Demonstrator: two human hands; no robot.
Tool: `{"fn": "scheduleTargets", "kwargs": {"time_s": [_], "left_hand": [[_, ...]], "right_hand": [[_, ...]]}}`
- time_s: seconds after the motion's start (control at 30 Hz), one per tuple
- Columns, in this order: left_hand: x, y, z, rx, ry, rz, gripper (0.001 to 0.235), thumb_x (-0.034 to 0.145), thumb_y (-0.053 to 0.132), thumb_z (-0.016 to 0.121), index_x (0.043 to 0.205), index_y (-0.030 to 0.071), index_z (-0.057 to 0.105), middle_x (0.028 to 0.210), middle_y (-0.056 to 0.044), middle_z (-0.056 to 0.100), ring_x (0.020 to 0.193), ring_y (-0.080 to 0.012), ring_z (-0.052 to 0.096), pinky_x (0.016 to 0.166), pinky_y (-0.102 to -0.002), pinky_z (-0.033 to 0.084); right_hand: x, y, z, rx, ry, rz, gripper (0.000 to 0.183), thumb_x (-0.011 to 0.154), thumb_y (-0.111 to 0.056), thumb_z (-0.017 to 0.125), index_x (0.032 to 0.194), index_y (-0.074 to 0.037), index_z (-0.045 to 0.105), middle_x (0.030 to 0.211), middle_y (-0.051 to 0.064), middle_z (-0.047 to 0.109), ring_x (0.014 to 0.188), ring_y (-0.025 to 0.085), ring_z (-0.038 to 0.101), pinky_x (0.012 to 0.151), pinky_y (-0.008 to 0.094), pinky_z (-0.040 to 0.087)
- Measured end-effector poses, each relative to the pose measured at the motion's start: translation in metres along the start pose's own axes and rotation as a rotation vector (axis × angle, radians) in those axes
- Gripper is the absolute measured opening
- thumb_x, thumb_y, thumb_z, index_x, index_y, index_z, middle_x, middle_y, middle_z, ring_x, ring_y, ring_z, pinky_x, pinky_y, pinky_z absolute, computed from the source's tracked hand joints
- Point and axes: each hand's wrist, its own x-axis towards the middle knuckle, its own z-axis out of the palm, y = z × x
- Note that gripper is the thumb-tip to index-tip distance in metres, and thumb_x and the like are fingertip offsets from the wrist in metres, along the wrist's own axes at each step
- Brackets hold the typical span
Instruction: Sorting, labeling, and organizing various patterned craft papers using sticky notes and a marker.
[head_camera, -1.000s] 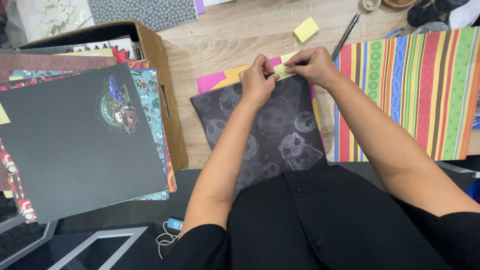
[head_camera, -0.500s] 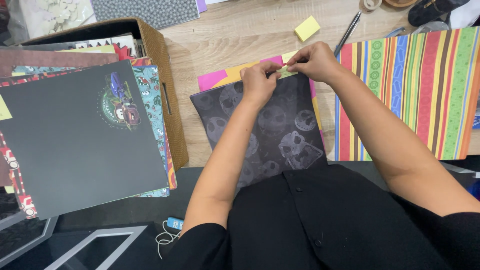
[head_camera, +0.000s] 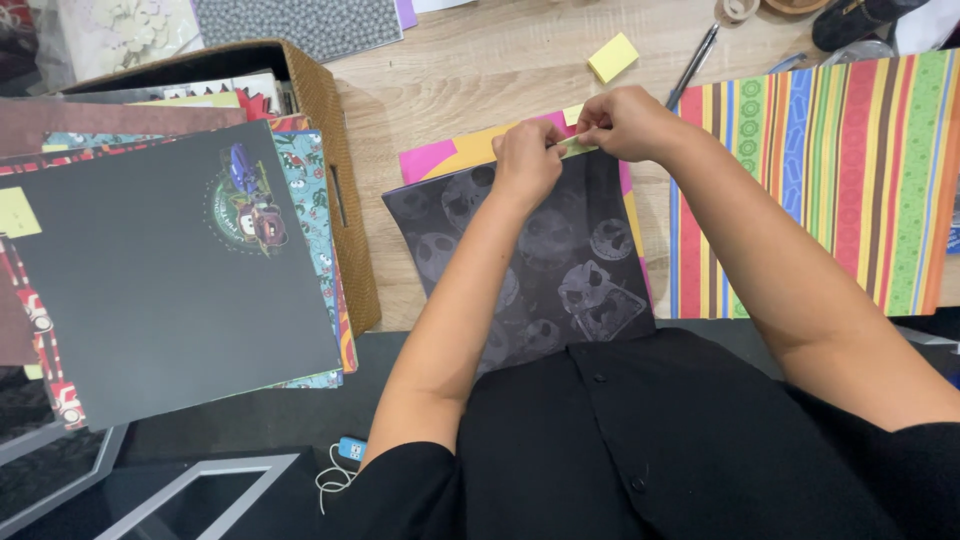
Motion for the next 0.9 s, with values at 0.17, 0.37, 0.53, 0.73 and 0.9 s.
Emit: {"fn": "scheduleTargets", "kwargs": {"time_s": [0.17,0.37,0.53,0.73,0.9], "left_hand": [[0.005,-0.003,0.009,-0.001,0.061,0.056,0.007,0.079,0.018,0.071,0.076,0.02,0.077,0.08,-0.003,0.076,0.087,-0.0326,0.07,0.082,-0.049,0.043],[0.002,0.0,-0.007,-0.069,0.077,0.103,0.008,0.076,0.02,0.078,0.075,0.014,0.073,0.074,-0.006,0.074,0.076,-0.0304,0.068,0.067,-0.044,0.047],[-0.014,0.011,-0.034,0.029,0.118,0.165,0.014,0.075,0.027,0.079,0.074,0.018,0.069,0.079,0.0,0.074,0.084,-0.0287,0.069,0.074,-0.048,0.045],[-0.073,-0.03,-0.139,0.528,0.063,0.079,0.019,0.067,0.017,0.064,0.083,0.019,0.074,0.085,-0.011,0.076,0.091,-0.0394,0.071,0.085,-0.059,0.043],[-0.162,-0.003,-0.208,-0.325,0.334,-0.101,0.029,0.071,0.03,0.094,0.067,0.017,0.069,0.065,0.012,0.058,0.069,-0.0036,0.048,0.066,-0.024,0.039]], "right_hand": [[0.016,0.027,0.014,-0.358,0.12,-0.285,0.031,0.094,-0.043,0.074,0.099,-0.014,0.08,0.094,0.008,0.073,0.088,0.032,0.067,0.071,0.044,0.046],[-0.018,0.009,-0.002,-0.151,0.121,-0.123,0.021,0.1,-0.032,0.074,0.105,-0.014,0.083,0.088,0.006,0.076,0.082,0.02,0.064,0.071,0.036,0.044],[-0.03,0.028,-0.004,-0.021,0.217,-0.26,0.011,0.1,-0.016,0.076,0.106,-0.009,0.083,0.091,0.008,0.078,0.085,0.014,0.067,0.071,0.033,0.046],[-0.069,0.061,-0.038,-0.018,0.318,-0.382,0.013,0.104,-0.014,0.078,0.11,-0.002,0.08,0.101,0.011,0.077,0.096,0.015,0.068,0.079,0.033,0.051],[-0.086,0.129,-0.036,0.674,0.659,-0.333,0.016,0.111,-0.013,0.085,0.109,-0.014,0.069,0.104,-0.001,0.068,0.095,0.006,0.064,0.088,0.017,0.048]]}}
